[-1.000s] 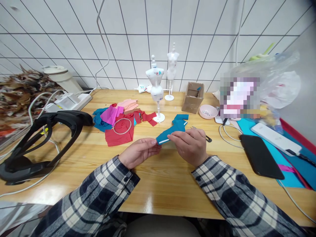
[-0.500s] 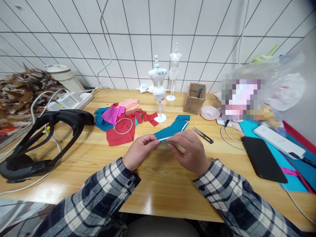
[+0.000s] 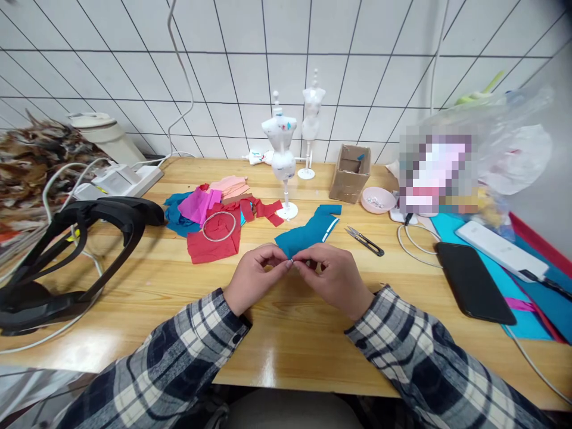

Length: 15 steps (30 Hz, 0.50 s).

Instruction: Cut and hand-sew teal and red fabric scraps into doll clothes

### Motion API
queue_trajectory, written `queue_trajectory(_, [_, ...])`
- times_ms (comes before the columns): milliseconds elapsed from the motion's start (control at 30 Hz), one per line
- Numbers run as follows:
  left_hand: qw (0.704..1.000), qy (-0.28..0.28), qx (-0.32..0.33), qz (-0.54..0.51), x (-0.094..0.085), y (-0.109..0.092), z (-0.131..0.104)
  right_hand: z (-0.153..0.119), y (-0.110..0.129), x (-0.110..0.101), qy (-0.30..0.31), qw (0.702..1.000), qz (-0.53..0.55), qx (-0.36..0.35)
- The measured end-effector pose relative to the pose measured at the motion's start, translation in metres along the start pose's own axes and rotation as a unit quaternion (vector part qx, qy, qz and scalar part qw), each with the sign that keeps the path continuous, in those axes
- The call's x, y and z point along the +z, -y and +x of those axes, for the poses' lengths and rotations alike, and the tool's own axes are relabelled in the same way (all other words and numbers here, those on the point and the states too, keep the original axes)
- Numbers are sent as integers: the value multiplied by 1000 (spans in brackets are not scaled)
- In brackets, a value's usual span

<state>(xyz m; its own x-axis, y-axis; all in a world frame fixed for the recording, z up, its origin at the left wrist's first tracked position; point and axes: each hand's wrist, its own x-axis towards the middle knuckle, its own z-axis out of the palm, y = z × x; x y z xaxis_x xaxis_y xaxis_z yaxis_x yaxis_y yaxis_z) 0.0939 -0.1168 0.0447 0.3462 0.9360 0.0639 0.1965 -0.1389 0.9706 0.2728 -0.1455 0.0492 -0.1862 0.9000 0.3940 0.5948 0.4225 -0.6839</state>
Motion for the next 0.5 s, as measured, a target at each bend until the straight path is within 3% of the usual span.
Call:
queue_trajectory(300, [998,-12,0,68,3,-3,0,-2,1,8,-11,998,-12,58])
queue_trajectory(500, [998,-10,-15,53,5,-2,0,1,-2,16,13,980,127,154])
